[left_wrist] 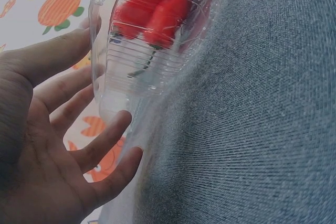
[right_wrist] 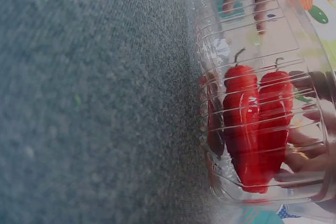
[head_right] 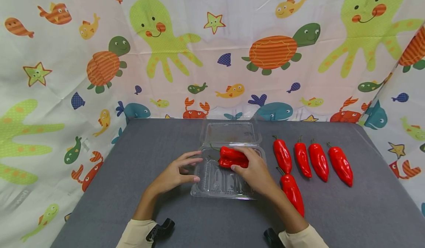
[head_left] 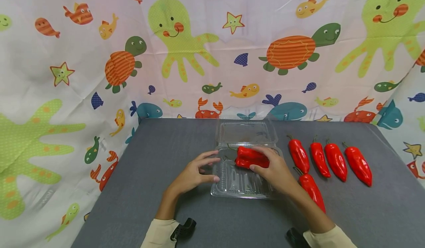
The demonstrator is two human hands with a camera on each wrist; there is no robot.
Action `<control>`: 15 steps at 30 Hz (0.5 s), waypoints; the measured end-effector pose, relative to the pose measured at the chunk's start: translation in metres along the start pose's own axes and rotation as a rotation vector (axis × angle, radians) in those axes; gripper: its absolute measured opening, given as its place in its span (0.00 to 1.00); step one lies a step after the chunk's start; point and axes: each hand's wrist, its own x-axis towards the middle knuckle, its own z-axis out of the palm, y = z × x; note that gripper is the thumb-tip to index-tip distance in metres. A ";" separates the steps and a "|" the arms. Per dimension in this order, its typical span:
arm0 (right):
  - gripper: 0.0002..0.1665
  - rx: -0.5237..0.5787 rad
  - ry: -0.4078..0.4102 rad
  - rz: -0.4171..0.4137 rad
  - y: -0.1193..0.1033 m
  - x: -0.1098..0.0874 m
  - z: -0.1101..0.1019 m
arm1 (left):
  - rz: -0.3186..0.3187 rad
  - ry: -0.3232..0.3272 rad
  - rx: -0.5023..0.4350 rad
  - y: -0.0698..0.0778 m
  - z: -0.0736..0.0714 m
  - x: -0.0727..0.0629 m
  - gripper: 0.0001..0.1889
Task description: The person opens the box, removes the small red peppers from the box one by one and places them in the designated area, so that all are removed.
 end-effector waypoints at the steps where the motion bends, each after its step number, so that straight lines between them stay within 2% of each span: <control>1: 0.39 0.000 -0.002 0.002 0.000 0.001 0.000 | -0.004 0.001 0.001 0.000 0.000 0.000 0.34; 8: 0.37 0.002 -0.041 0.012 0.000 0.003 0.001 | -0.003 -0.001 0.007 0.000 0.001 0.001 0.34; 15: 0.35 -0.047 -0.064 0.018 0.001 0.007 0.003 | 0.004 0.003 -0.007 -0.001 0.001 0.001 0.33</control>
